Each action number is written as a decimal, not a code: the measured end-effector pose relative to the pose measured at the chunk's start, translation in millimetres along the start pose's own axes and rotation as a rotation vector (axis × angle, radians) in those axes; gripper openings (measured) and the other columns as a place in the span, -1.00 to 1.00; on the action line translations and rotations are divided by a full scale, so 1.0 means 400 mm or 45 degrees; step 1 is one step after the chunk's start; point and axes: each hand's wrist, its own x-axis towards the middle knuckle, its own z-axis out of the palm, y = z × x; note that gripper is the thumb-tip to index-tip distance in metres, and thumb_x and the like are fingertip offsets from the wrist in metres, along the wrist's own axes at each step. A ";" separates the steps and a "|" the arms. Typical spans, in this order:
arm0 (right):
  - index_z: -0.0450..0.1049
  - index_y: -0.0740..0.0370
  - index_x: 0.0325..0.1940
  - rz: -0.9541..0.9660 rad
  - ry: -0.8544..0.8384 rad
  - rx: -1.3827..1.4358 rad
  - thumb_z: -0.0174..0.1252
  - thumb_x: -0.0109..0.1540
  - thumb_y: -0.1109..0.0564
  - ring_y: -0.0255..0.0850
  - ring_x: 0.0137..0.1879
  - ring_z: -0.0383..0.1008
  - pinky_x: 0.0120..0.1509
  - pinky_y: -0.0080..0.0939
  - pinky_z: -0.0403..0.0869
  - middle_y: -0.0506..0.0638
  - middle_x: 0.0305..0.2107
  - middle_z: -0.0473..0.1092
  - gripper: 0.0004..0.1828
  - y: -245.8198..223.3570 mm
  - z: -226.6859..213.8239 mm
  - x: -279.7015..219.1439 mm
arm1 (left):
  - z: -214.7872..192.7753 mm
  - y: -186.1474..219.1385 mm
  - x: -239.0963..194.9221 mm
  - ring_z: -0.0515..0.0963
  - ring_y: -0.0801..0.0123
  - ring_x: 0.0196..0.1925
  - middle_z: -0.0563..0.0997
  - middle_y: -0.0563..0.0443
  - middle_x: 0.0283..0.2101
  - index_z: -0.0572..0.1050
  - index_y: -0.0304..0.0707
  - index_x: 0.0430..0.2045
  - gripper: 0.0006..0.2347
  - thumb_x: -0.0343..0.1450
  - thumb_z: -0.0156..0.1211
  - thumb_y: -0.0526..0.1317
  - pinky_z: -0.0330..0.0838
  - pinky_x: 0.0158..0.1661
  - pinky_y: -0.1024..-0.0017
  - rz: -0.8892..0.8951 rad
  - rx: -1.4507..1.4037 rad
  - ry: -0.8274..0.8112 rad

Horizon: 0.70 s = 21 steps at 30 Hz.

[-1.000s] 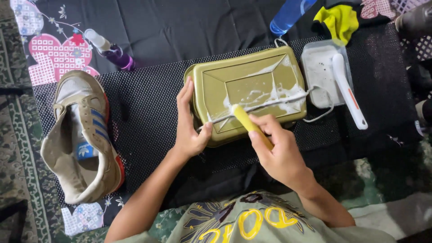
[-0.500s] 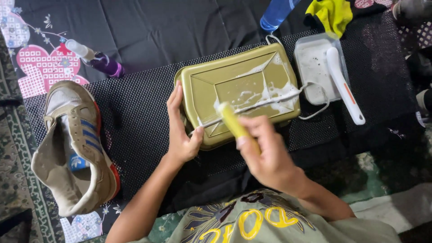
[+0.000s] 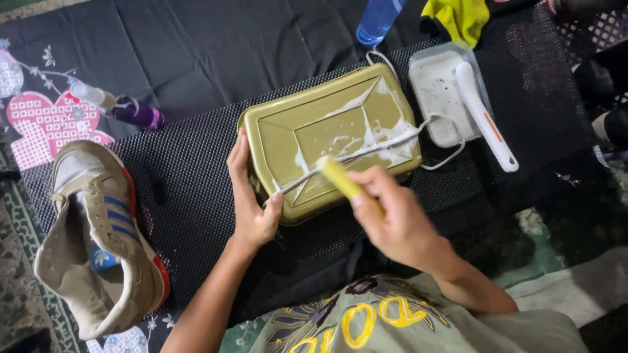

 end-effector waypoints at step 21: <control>0.58 0.12 -0.08 -0.150 0.212 -0.449 0.11 0.25 0.19 0.21 -0.20 0.62 -0.28 0.13 0.57 0.24 -0.39 0.59 -0.80 -0.021 -0.060 0.061 | 0.006 0.004 0.001 -0.18 -0.26 0.58 -0.09 -0.37 0.50 -0.09 -0.42 0.43 -0.19 0.39 0.08 0.13 -0.24 0.48 -0.15 -0.026 -0.044 -0.002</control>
